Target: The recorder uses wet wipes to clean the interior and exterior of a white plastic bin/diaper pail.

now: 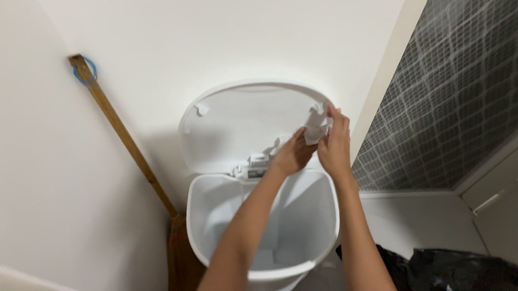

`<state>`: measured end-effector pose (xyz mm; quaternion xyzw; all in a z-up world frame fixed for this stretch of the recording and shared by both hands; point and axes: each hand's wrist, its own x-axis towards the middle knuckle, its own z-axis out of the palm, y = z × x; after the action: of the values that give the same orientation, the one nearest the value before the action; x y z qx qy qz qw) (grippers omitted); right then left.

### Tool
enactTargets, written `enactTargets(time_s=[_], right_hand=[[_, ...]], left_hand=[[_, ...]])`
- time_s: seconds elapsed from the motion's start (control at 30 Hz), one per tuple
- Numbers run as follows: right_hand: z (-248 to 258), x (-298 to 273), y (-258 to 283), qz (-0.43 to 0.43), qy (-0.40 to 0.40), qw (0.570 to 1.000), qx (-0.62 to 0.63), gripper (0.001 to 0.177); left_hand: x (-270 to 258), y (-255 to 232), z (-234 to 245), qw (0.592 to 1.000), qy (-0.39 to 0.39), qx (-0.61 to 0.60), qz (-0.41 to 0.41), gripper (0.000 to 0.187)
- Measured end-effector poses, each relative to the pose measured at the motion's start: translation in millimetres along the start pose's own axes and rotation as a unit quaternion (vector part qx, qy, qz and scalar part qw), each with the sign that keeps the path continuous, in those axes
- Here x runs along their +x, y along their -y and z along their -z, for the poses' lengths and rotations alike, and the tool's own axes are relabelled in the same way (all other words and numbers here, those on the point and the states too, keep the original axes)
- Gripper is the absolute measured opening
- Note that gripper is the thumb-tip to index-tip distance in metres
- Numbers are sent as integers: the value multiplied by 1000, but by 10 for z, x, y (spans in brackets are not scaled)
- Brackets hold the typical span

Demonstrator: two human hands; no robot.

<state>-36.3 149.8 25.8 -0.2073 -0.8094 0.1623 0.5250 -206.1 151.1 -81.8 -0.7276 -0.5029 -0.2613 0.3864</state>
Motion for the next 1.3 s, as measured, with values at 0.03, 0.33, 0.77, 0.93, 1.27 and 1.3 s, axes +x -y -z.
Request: enactTargets(time_s=[0.03,0.33,0.77,0.93,1.27,1.3], right_hand=[[2,-35,-10,-7,4,1000,2,79],[38,-285,-51,-60,-30,995,70,76],[429,-1216,-520,-320,-13,916,241,32],[31,-1511,-884,-396,133,904,91,63],[637,-2193,-143,-461,149,874,40,61],[737,-2319,5,-495,146,857,1,59]], left_hand=[[-147,57,123,1000,7,-3,3,42],[-1874,478,1456,922,190,-202,269,72],[-2441,-210,3781,746,161,-84,641,32],[-2721,-28,3036,709,13,-193,678,30],[-2754,-426,3059,744,-52,-196,636,29],[-2641,-480,3288,736,-57,-194,646,29]])
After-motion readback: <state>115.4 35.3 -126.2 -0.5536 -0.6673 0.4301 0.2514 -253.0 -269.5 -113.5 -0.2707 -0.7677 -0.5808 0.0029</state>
